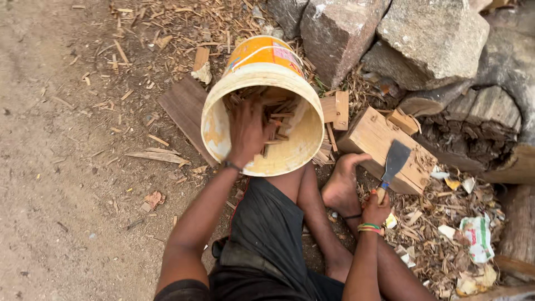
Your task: The person sits on the ground and repeatedly splits small wooden blocks into thin slivers using a chisel and a wooden block as a base. The person places the resulting slivers into a nearby bucket.
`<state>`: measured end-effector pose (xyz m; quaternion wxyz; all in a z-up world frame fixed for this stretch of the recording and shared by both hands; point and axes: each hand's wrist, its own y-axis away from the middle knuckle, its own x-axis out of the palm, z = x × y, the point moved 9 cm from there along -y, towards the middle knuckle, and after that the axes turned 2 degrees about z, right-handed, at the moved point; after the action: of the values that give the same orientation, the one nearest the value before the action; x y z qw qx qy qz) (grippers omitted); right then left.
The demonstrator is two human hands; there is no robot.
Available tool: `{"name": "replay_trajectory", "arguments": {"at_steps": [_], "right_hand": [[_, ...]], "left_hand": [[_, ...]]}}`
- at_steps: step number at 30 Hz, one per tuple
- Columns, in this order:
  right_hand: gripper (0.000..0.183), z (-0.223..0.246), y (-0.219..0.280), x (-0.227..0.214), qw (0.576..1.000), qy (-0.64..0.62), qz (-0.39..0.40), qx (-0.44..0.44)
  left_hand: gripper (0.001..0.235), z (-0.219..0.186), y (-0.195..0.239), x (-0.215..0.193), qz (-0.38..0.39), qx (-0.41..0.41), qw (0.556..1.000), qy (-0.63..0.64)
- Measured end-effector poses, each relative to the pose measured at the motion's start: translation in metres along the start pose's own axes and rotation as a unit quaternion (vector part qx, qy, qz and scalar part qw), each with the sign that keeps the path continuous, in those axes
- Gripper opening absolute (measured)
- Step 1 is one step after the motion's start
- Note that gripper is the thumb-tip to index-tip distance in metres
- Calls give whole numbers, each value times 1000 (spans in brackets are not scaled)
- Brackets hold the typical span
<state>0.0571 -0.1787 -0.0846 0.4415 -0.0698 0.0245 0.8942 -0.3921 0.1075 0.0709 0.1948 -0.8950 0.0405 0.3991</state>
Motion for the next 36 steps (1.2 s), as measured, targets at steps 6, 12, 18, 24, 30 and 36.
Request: {"name": "replay_trajectory", "arguments": {"at_steps": [6,12,18,24,30,36], "right_hand": [[16,7,7,0,998,52,-17,-2],[24,9,6,2,999,38,-20,-7],[22,15,11,1,998,57,-11,-1],[20,19,13,2,996,86,-26,9],[24,23,15,4,997,66,-34,11],[25,20,15,2,996,80,-29,8]], "left_hand": [[89,46,-15,68,77,-23,983,-164],[69,9,-4,54,187,-53,979,-57],[28,-7,-4,18,-1,12,998,61],[32,40,-70,43,-128,33,987,-93],[27,56,-107,58,-190,62,958,-205],[22,68,-111,72,-20,29,993,-114]]}}
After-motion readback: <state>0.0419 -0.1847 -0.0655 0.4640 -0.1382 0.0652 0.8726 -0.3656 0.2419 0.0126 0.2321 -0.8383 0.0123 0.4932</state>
